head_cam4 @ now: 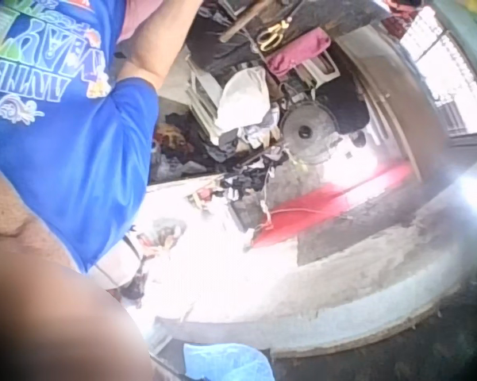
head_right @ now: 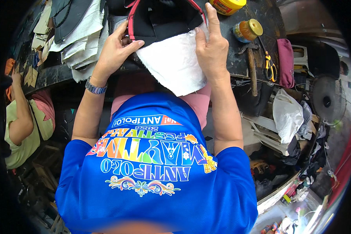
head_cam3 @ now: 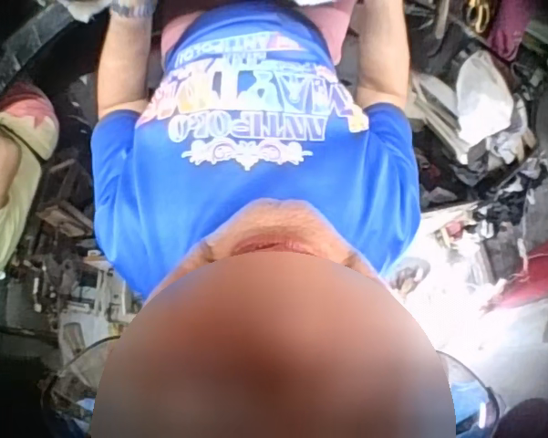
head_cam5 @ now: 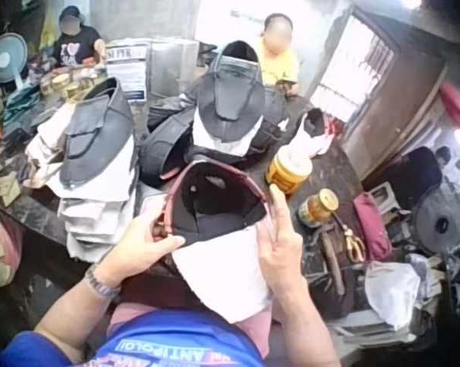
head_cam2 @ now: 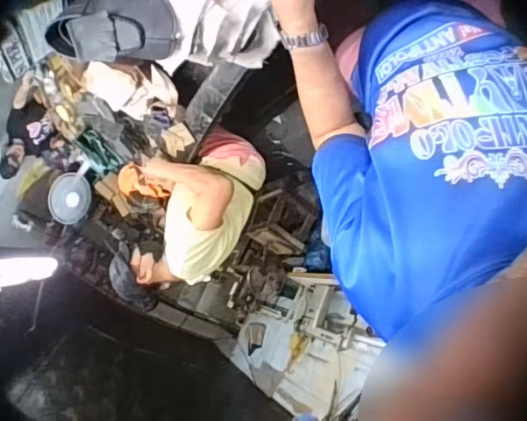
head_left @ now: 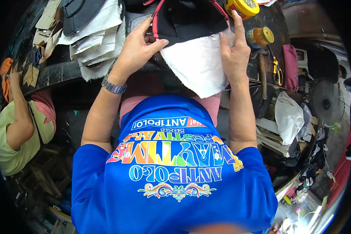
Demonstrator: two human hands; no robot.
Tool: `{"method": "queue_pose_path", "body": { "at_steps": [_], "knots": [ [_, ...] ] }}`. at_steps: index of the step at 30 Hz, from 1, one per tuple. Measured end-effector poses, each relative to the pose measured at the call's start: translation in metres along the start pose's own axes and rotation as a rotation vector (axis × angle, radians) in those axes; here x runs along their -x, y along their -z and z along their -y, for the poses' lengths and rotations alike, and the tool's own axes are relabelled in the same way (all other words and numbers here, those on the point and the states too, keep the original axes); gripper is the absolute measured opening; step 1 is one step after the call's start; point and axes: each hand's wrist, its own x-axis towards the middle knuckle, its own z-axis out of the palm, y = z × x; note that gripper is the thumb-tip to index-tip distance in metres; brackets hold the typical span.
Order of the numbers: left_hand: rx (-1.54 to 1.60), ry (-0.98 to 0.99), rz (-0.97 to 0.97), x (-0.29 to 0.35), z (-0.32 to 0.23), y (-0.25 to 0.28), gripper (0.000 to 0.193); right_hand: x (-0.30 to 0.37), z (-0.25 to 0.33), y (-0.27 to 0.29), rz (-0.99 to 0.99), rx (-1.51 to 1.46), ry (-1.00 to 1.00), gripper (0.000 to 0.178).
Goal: The person inserts a white fabric piece into a black slip-on shoe and uses a hammer to tap it into place. They repeat this process on a second shoe, adjusting the fabric and tapping it with the hammer.
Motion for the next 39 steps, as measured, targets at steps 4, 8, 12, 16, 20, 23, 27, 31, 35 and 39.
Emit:
{"method": "queue_pose_path", "body": {
  "at_steps": [4,8,12,16,20,23,27,31,35,39],
  "knots": [
    [-0.078,0.015,0.003,0.009,-0.003,-0.001,0.067,-0.006,-0.009,0.005,0.042,0.015,0.017,0.068],
    [-0.313,-0.001,0.017,0.006,-0.008,0.003,0.072,-0.004,-0.015,0.005,0.078,-0.048,0.075,0.068],
    [-0.361,-0.229,-0.091,-0.028,-0.019,0.014,0.080,-0.003,-0.019,0.004,0.168,-0.065,0.047,0.070],
    [0.046,-0.026,-0.095,-0.098,-0.028,0.015,0.091,-0.007,-0.023,0.001,0.180,-0.090,0.070,0.072],
    [0.159,0.046,0.065,-0.125,-0.019,0.014,0.076,-0.005,-0.025,-0.004,0.080,0.146,-0.047,0.074],
    [0.226,-0.040,0.172,-0.119,-0.005,0.009,0.059,0.004,-0.027,-0.001,-0.067,0.177,0.012,0.077],
    [0.220,-0.134,0.049,-0.106,0.011,0.004,0.063,0.024,-0.037,0.023,-0.154,0.194,0.065,0.065],
    [0.276,-0.160,0.073,-0.101,0.012,0.004,0.067,0.041,-0.072,0.071,-0.162,0.599,-0.055,0.052],
    [0.284,-0.041,0.136,-0.098,0.005,0.000,0.077,0.068,-0.113,0.102,0.062,0.929,-0.288,0.053],
    [-0.069,-0.238,0.139,-0.096,-0.002,0.002,0.085,0.074,-0.131,0.109,0.034,0.784,-0.319,0.049]
  ]
}}
